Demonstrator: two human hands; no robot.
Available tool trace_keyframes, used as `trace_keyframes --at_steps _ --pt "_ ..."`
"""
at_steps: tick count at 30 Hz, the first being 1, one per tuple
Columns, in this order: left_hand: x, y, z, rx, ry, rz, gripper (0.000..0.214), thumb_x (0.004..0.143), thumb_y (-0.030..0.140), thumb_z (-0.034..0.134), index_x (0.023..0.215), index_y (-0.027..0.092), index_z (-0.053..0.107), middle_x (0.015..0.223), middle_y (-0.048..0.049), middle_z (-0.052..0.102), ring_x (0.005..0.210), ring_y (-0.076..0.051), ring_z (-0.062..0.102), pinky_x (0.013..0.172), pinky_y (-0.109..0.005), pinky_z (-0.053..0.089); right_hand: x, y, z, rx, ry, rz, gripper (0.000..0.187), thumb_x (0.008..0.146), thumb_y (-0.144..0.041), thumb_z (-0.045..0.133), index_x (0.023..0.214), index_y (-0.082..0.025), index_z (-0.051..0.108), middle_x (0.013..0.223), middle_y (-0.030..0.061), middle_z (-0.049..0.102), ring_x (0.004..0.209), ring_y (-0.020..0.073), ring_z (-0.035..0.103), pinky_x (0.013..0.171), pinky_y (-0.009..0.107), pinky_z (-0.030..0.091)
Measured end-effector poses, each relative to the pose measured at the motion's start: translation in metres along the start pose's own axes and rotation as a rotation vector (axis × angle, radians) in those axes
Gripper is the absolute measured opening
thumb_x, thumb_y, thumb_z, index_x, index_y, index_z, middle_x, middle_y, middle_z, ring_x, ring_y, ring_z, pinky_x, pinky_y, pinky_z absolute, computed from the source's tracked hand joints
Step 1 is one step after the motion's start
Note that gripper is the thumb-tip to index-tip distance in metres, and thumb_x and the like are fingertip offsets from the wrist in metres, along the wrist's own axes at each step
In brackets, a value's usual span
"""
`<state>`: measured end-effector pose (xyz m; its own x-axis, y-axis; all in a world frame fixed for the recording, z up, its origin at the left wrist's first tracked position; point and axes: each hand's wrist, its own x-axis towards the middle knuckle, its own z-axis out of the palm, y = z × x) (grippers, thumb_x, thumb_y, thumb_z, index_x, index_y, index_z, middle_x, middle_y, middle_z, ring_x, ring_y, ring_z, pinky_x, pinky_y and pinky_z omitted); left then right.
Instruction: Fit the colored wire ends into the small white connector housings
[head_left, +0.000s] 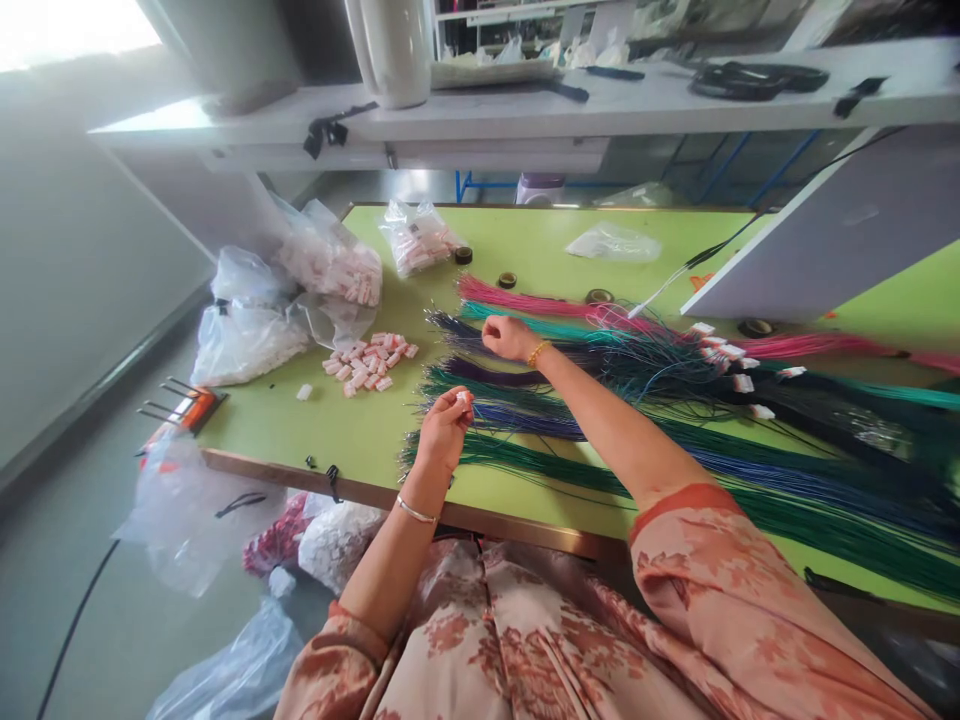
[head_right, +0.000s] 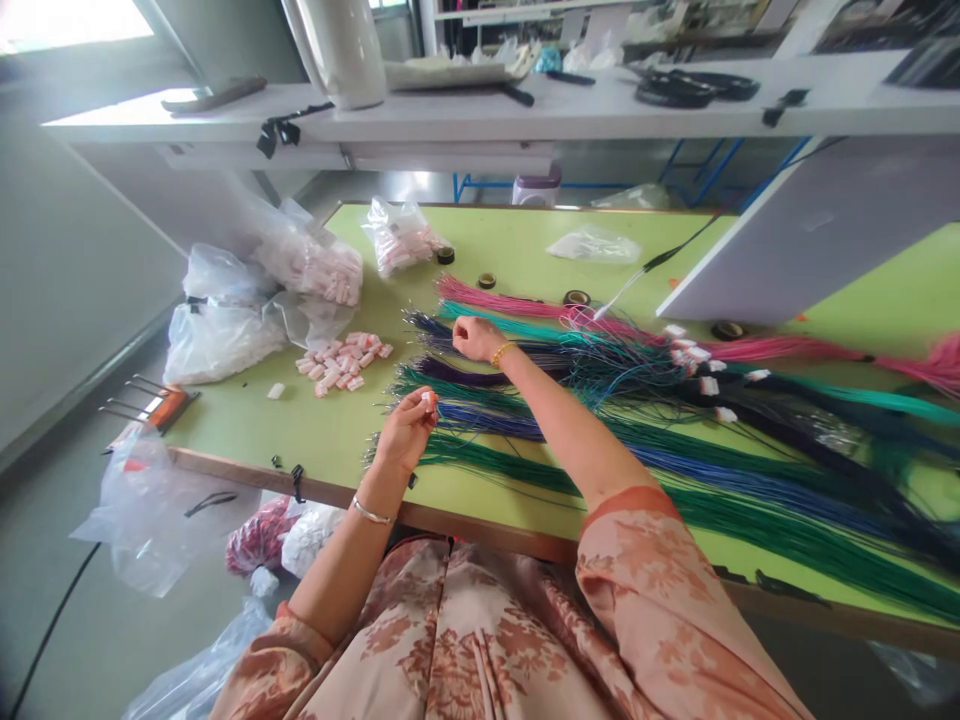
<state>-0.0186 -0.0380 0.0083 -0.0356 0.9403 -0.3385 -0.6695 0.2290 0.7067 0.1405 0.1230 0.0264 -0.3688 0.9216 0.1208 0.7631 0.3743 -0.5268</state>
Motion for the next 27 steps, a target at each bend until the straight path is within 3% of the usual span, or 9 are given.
trace_keyframes --at_steps 6,10,13,16,21,27 --pt "0.000 -0.003 0.000 -0.002 -0.022 0.011 0.025 0.065 0.015 0.078 0.087 0.013 0.066 0.080 -0.0016 0.065 0.063 -0.006 0.053 0.061 -0.019 0.042 0.019 -0.043 0.004 0.267 -0.004 -0.066 0.012 0.074 -0.018 0.055 0.076 -0.012 0.065 0.073 0.0035 0.066 0.065 0.0111 0.052 0.062 0.022 0.038" --pt "-0.001 -0.006 0.000 -0.019 -0.021 0.016 0.026 0.065 0.015 0.078 0.088 0.013 0.066 0.080 -0.0020 0.065 0.063 -0.006 0.053 0.062 -0.020 0.043 0.013 -0.066 -0.002 0.441 0.000 -0.162 0.014 0.073 -0.023 0.055 0.076 -0.012 0.063 0.068 0.0011 0.062 0.061 0.0098 0.048 0.061 0.023 0.038" --pt "-0.001 -0.006 0.001 -0.043 -0.010 0.017 0.024 0.066 0.014 0.077 0.087 0.013 0.066 0.081 -0.0021 0.065 0.067 -0.007 0.056 0.064 -0.020 0.044 -0.007 -0.075 -0.007 0.517 0.036 -0.217 0.016 0.072 -0.027 0.055 0.074 -0.013 0.062 0.065 0.0002 0.060 0.059 0.0094 0.047 0.058 0.022 0.037" --pt "-0.002 -0.003 0.003 -0.068 -0.020 0.011 0.023 0.067 0.012 0.076 0.087 0.013 0.066 0.081 -0.0020 0.065 0.066 -0.006 0.055 0.065 -0.020 0.044 -0.037 -0.078 -0.010 0.565 0.042 -0.185 0.016 0.069 -0.029 0.057 0.070 -0.013 0.061 0.063 0.0003 0.059 0.058 0.0092 0.046 0.055 0.022 0.036" --pt "-0.003 0.003 0.007 -0.099 -0.079 -0.030 0.023 0.069 0.007 0.071 0.089 0.016 0.065 0.080 -0.0002 0.064 0.064 -0.005 0.056 0.064 -0.019 0.046 -0.083 -0.069 -0.007 0.601 0.047 -0.083 0.018 0.068 -0.031 0.059 0.070 -0.013 0.061 0.059 -0.0013 0.055 0.053 0.0075 0.041 0.050 0.021 0.033" --pt "-0.006 0.006 0.015 -0.143 -0.058 -0.105 0.021 0.073 0.002 0.063 0.090 0.015 0.064 0.079 -0.0009 0.065 0.066 -0.006 0.060 0.064 -0.017 0.048 -0.109 -0.056 0.003 0.569 0.091 -0.039 0.020 0.070 -0.033 0.061 0.069 -0.013 0.062 0.056 -0.0030 0.051 0.050 0.0059 0.034 0.047 0.020 0.028"
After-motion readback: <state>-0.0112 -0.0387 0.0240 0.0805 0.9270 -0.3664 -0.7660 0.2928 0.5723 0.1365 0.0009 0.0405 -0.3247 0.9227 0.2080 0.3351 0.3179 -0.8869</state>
